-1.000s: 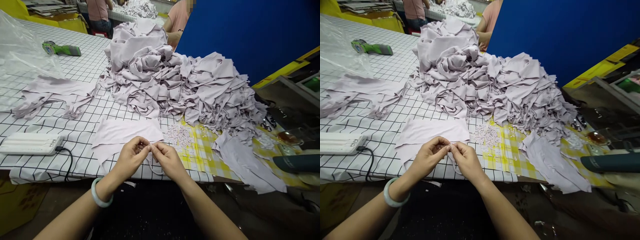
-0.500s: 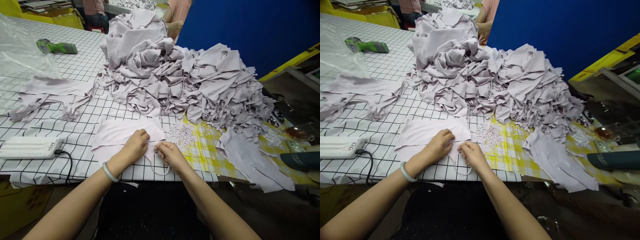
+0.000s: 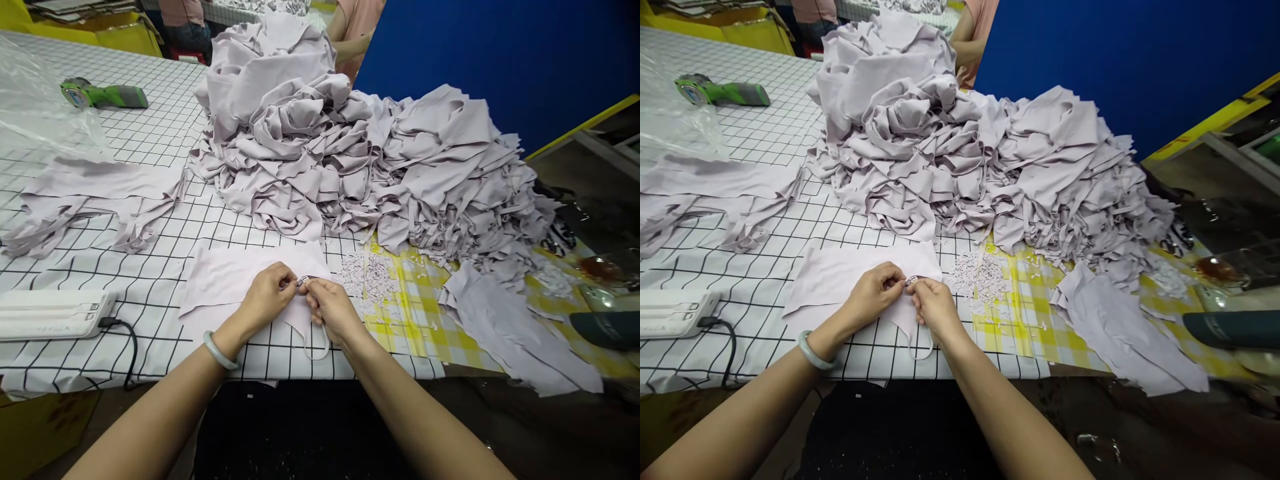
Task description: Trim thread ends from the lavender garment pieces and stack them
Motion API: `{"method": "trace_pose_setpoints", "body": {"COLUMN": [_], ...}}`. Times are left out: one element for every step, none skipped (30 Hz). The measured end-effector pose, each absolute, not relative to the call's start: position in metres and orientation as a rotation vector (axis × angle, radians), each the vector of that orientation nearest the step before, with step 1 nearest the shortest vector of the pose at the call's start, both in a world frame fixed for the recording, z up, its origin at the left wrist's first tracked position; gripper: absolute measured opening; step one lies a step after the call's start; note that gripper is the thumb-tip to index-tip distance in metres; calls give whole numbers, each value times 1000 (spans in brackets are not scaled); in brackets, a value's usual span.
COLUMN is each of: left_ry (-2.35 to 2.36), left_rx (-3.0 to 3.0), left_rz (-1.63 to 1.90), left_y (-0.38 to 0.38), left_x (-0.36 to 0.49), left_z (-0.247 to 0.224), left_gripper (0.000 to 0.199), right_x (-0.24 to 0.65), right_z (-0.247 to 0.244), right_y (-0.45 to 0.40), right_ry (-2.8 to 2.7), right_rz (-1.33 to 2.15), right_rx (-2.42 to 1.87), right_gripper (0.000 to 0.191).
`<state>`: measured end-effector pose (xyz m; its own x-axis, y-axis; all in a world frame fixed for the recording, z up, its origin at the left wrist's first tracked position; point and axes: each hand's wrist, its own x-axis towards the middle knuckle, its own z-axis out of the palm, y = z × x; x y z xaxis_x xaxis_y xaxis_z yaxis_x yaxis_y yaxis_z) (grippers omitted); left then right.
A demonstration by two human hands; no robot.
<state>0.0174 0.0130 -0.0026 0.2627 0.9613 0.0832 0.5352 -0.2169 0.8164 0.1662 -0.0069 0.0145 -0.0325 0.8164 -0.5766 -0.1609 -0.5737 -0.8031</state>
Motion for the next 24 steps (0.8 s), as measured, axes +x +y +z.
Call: {"method": "trace_pose_setpoints", "body": {"left_ry": [1362, 1366, 1371, 1374, 1378, 1382, 1384, 1386, 1387, 1385, 1383, 1379, 1374, 1367, 1360, 1355, 1352, 1353, 1359, 1369, 1376, 1366, 1335, 1292], "left_rx": [1854, 1848, 1841, 1833, 1823, 1813, 1804, 1798, 1794, 1792, 1791, 1791, 1791, 1792, 1793, 1791, 1786, 1777, 1769, 1763, 1763, 1771, 1792, 1828], "left_rz": [795, 784, 774, 765, 763, 766, 774, 785, 796, 806, 813, 818, 822, 826, 829, 832, 833, 831, 829, 826, 823, 817, 811, 812], "left_y": [13, 14, 14, 14, 14, 14, 13, 13, 13, 12, 12, 12, 11, 11, 11, 11, 11, 12, 12, 13, 13, 13, 13, 13], "left_x": [18, 18, 18, 18, 18, 18, 19, 19, 19, 20, 20, 20, 20, 21, 21, 21, 21, 22, 22, 22, 22, 20, 18, 14], "left_z": [-3, -2, -2, -2, -2, -2, -2, -2, -2, -2, -3, -3, -3, -3, -3, -3, -3, -3, -3, -3, -2, -1, 0, 1], "left_gripper": [11, 11, 12, 12, 12, 12, 12, 12, 13, 13, 13, 13, 14, 14, 14, 15, 15, 15, 15, 15, 14, 14, 14, 13], "right_x": [166, 167, 167, 166, 166, 166, 165, 165, 165, 165, 165, 164, 164, 164, 164, 163, 162, 161, 160, 159, 159, 160, 163, 166], "right_z": [14, 14, 13, 13, 12, 12, 11, 11, 10, 9, 9, 8, 8, 8, 8, 8, 8, 9, 9, 10, 11, 13, 16, 19], "right_y": [-6, -5, -5, -4, -4, -4, -4, -5, -5, -6, -6, -6, -7, -7, -7, -7, -6, -6, -5, -5, -5, -6, -8, -12], "right_ry": [-720, -729, -738, -746, -753, -758, -761, -763, -765, -769, -774, -780, -787, -796, -807, -818, -828, -830, -823, -805, -778, -751, -734, -734], "right_rz": [1694, 1689, 1686, 1686, 1689, 1692, 1693, 1690, 1687, 1681, 1672, 1659, 1642, 1628, 1622, 1623, 1632, 1649, 1674, 1704, 1740, 1783, 1829, 1871], "right_rx": [-1513, -1514, -1515, -1516, -1516, -1517, -1519, -1522, -1527, -1531, -1535, -1539, -1543, -1549, -1556, -1564, -1569, -1572, -1570, -1565, -1560, -1550, -1538, -1530], "right_gripper": [17, 17, 16, 16, 16, 16, 16, 16, 15, 15, 15, 14, 14, 13, 13, 13, 12, 12, 13, 14, 15, 17, 19, 22]}}
